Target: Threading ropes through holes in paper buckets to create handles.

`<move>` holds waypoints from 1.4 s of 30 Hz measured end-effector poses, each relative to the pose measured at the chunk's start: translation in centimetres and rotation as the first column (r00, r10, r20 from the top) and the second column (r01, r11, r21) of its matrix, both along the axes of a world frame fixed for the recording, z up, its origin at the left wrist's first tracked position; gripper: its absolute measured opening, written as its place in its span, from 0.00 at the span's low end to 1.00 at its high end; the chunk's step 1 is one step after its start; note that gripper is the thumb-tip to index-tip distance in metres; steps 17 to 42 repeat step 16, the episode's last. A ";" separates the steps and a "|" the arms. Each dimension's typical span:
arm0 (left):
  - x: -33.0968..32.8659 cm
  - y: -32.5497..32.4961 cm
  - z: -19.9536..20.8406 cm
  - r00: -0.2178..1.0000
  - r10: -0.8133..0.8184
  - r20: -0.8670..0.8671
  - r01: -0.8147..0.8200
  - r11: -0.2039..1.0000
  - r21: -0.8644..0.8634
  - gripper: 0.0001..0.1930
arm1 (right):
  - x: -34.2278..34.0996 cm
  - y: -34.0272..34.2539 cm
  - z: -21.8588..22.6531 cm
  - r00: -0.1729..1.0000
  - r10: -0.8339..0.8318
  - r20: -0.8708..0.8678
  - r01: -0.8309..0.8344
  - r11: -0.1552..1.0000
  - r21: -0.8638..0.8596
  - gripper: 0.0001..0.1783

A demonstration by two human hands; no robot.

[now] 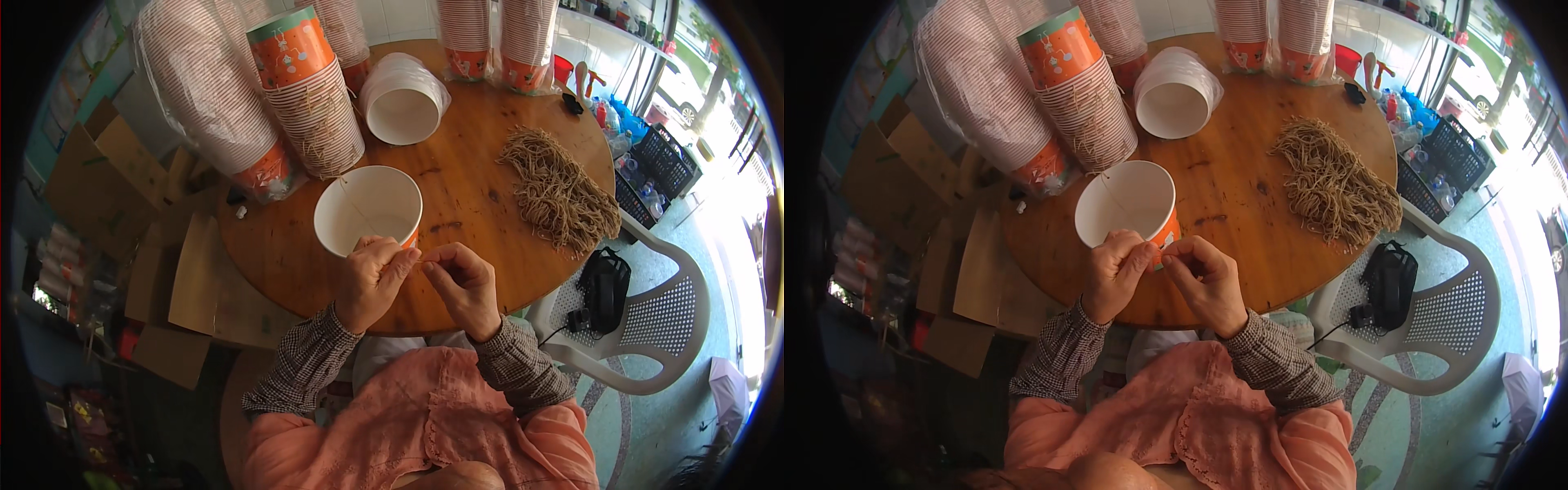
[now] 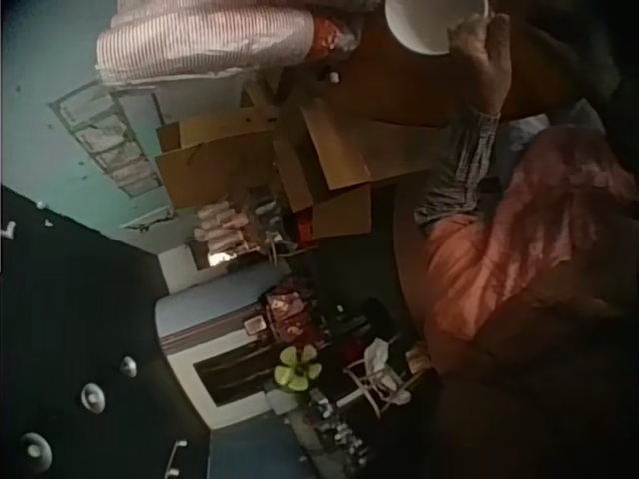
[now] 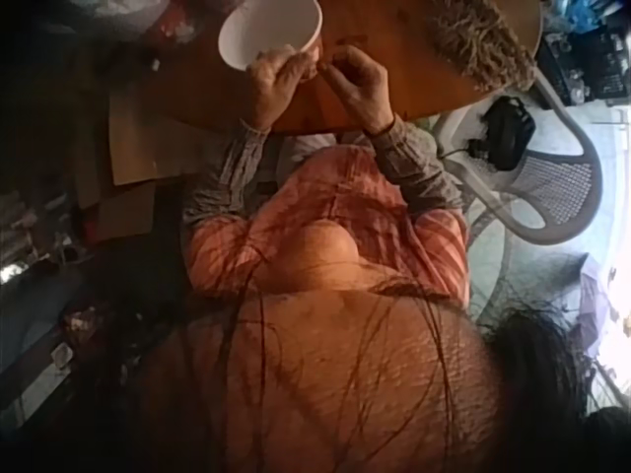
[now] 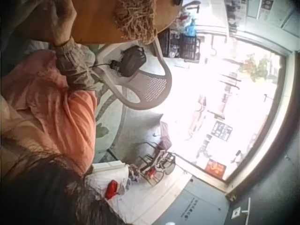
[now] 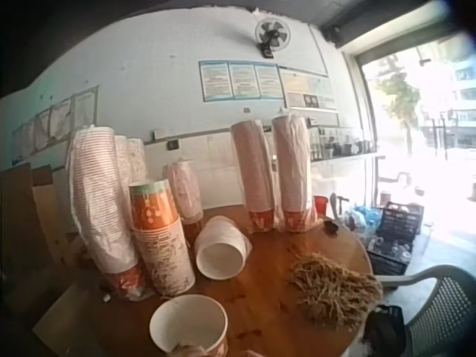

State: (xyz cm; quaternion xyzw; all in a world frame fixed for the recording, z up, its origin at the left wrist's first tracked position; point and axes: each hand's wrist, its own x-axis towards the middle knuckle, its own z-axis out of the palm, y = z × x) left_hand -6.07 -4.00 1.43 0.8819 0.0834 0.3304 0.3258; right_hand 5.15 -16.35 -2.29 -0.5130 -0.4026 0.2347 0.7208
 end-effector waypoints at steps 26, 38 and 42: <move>-0.6 -0.7 0.1 0.993 0.065 0.103 -0.093 0.952 0.292 0.06 | 0.6 -0.1 -1.0 0.993 0.002 0.114 0.002 0.999 -0.042 0.07; -0.6 -0.7 0.1 0.993 0.065 0.103 -0.093 0.952 0.292 0.06 | 0.6 -0.1 -1.0 0.993 0.002 0.114 0.002 0.999 -0.042 0.07; -0.6 -0.7 0.1 0.993 0.065 0.103 -0.093 0.952 0.292 0.06 | 0.6 -0.1 -1.0 0.993 0.002 0.114 0.002 0.999 -0.042 0.07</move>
